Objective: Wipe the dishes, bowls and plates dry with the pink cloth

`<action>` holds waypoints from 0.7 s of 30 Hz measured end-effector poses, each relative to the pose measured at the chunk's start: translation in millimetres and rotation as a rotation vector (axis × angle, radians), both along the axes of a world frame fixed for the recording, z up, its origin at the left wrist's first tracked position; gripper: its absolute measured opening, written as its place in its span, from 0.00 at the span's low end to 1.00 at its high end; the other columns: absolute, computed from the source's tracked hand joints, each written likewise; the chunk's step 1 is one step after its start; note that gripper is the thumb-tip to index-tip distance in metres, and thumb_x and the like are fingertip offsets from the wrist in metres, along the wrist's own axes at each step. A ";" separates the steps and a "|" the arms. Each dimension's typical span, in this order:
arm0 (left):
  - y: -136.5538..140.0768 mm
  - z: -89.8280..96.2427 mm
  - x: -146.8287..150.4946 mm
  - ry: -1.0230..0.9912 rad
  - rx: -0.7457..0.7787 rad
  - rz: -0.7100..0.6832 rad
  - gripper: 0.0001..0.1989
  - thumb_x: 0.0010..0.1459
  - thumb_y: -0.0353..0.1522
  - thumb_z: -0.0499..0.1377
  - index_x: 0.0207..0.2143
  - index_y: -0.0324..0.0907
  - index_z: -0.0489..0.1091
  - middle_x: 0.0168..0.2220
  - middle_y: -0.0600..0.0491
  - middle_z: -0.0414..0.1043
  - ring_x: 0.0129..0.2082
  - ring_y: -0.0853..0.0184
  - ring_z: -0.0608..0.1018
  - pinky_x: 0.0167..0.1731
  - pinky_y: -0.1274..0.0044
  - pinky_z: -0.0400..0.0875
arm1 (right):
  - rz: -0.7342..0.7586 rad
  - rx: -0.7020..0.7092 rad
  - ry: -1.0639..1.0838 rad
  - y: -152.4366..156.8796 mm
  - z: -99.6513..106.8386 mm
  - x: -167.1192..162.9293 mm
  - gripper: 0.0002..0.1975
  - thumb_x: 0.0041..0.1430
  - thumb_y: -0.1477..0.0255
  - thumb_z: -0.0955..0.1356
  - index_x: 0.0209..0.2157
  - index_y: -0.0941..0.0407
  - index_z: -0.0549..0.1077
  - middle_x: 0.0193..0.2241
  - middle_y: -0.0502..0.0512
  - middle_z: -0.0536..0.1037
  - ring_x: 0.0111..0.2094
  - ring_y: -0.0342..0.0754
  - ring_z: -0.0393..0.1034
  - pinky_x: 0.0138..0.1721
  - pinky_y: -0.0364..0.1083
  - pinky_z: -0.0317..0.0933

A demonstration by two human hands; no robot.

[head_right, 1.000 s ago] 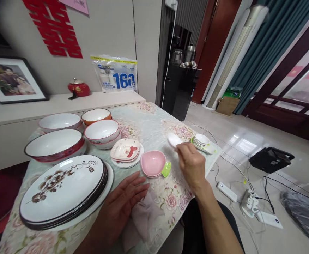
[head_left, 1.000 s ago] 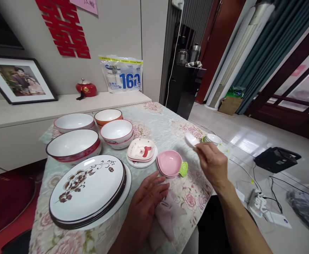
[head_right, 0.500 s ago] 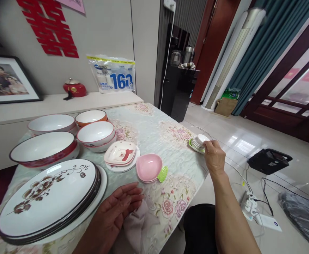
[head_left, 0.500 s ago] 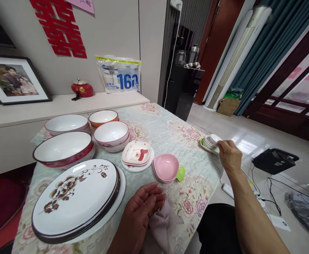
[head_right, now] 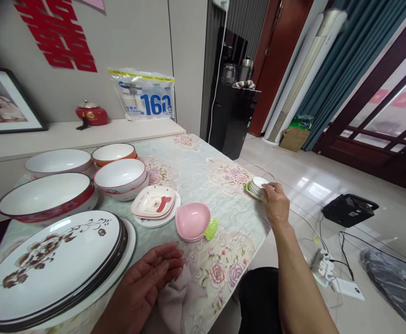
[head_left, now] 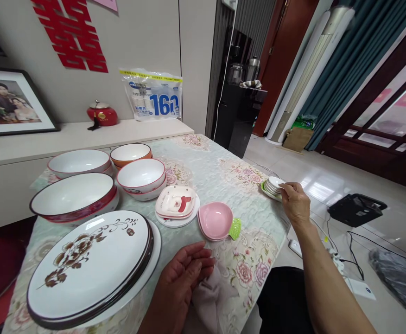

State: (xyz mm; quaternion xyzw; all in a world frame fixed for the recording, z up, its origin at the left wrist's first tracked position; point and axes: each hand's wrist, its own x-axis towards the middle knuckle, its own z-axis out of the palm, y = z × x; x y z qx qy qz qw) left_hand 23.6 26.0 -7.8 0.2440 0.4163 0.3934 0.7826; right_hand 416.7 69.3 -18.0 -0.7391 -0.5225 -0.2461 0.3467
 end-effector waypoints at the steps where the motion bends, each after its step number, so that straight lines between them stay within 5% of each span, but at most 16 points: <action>1: 0.0 0.4 0.3 0.000 0.003 0.001 0.28 0.34 0.40 0.78 0.40 0.40 0.81 0.39 0.44 0.82 0.39 0.60 0.81 0.42 0.72 0.76 | 0.002 0.016 0.022 -0.8 2.3 -3.6 0.14 0.62 0.67 0.64 0.39 0.54 0.81 0.41 0.60 0.78 0.34 0.51 0.70 0.33 0.48 0.61; 6: -1.1 2.5 2.2 -0.018 0.026 0.010 0.23 0.39 0.37 0.76 0.39 0.39 0.80 0.38 0.46 0.81 0.37 0.62 0.81 0.41 0.72 0.75 | 0.138 0.005 0.191 -3.5 8.6 -48.2 0.16 0.64 0.63 0.64 0.42 0.56 0.80 0.39 0.61 0.80 0.36 0.53 0.74 0.40 0.52 0.67; 10: -2.3 2.9 3.0 -0.034 0.042 0.026 0.22 0.40 0.36 0.75 0.39 0.38 0.80 0.37 0.46 0.81 0.36 0.63 0.80 0.40 0.73 0.74 | 0.359 -0.158 0.365 -7.5 7.8 -105.9 0.18 0.66 0.59 0.64 0.43 0.56 0.80 0.32 0.55 0.82 0.25 0.47 0.73 0.30 0.47 0.69; 13: -3.3 3.1 3.1 -0.045 0.062 0.028 0.20 0.42 0.36 0.74 0.39 0.38 0.79 0.38 0.46 0.81 0.36 0.63 0.80 0.41 0.73 0.74 | 0.461 -0.335 0.512 -10.8 11.9 -140.0 0.20 0.66 0.58 0.65 0.47 0.56 0.80 0.36 0.57 0.84 0.31 0.50 0.77 0.35 0.49 0.70; 16: -4.4 3.5 2.5 -0.048 0.074 0.025 0.19 0.44 0.35 0.73 0.39 0.38 0.79 0.38 0.46 0.80 0.36 0.64 0.80 0.41 0.72 0.73 | 0.469 -0.480 0.562 -11.8 17.7 -156.1 0.21 0.65 0.57 0.65 0.47 0.56 0.80 0.43 0.59 0.84 0.42 0.55 0.77 0.45 0.52 0.68; 21: -4.9 2.9 1.0 -0.064 0.083 0.019 0.18 0.46 0.34 0.72 0.40 0.37 0.78 0.38 0.46 0.79 0.36 0.64 0.80 0.42 0.71 0.73 | 0.467 -0.574 0.618 -9.5 17.0 -157.1 0.19 0.62 0.56 0.66 0.43 0.55 0.81 0.36 0.56 0.83 0.36 0.53 0.76 0.38 0.49 0.66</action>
